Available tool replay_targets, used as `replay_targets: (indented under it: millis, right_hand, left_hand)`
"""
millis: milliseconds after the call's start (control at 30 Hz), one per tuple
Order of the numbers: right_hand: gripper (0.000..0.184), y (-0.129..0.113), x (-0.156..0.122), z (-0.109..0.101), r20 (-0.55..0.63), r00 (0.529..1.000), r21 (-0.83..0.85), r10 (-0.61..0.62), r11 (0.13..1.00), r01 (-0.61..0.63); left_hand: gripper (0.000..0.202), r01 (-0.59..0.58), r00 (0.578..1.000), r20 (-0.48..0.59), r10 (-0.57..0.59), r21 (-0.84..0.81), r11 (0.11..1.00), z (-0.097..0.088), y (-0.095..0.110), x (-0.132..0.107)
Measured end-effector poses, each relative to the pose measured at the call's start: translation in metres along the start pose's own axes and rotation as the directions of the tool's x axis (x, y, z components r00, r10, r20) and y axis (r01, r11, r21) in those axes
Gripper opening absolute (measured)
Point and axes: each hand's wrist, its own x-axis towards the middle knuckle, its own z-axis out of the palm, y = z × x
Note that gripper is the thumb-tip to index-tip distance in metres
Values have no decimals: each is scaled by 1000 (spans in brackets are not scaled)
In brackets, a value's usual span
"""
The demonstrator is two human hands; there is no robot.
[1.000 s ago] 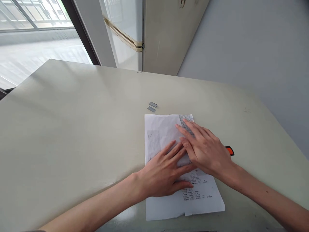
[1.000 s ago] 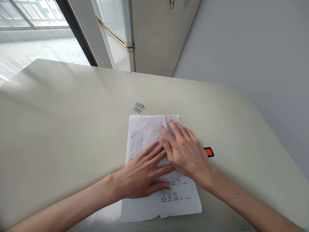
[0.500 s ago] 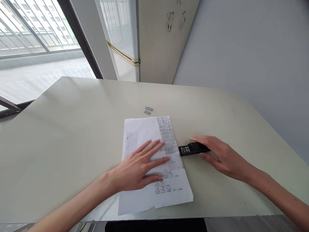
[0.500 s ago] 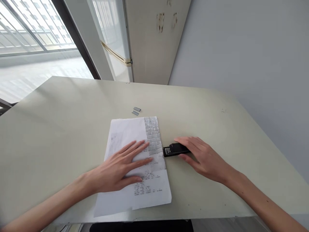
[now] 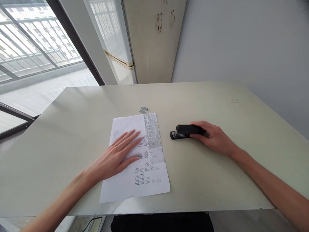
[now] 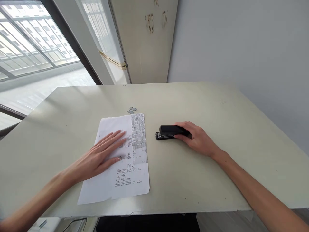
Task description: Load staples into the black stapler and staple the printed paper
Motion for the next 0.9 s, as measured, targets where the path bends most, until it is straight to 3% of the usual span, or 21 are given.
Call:
replay_targets:
  millis: [133, 233, 333, 500, 700, 900]
  right_hand:
    - [41, 4, 13, 0, 19, 1000, 91, -12, 996, 10]
    - [45, 8, 12, -5, 48, 997, 154, 68, 985, -75]
    - [50, 11, 11, -7, -5, 987, 224, 163, 962, -158]
    - [50, 10, 15, -5, -47, 980, 251, 194, 952, -176]
    - [47, 8, 17, -7, -10, 991, 217, 137, 967, -132]
    - [50, 6, 18, -11, 34, 988, 203, 149, 967, -153]
  left_hand:
    - [73, 76, 997, 23, -77, 43, 996, -2, -10, -8]
    - [73, 74, 997, 13, -74, 58, 996, -7, -13, -12]
    - [70, 49, 998, -42, -46, 60, 997, -13, -8, -6]
    - [59, 6, 998, -69, -8, -17, 1000, -19, 12, 37]
    - [40, 30, 992, -117, -46, -138, 990, -8, 30, 99]
    - [41, 72, 983, -151, -102, -193, 978, 1, 40, 129]
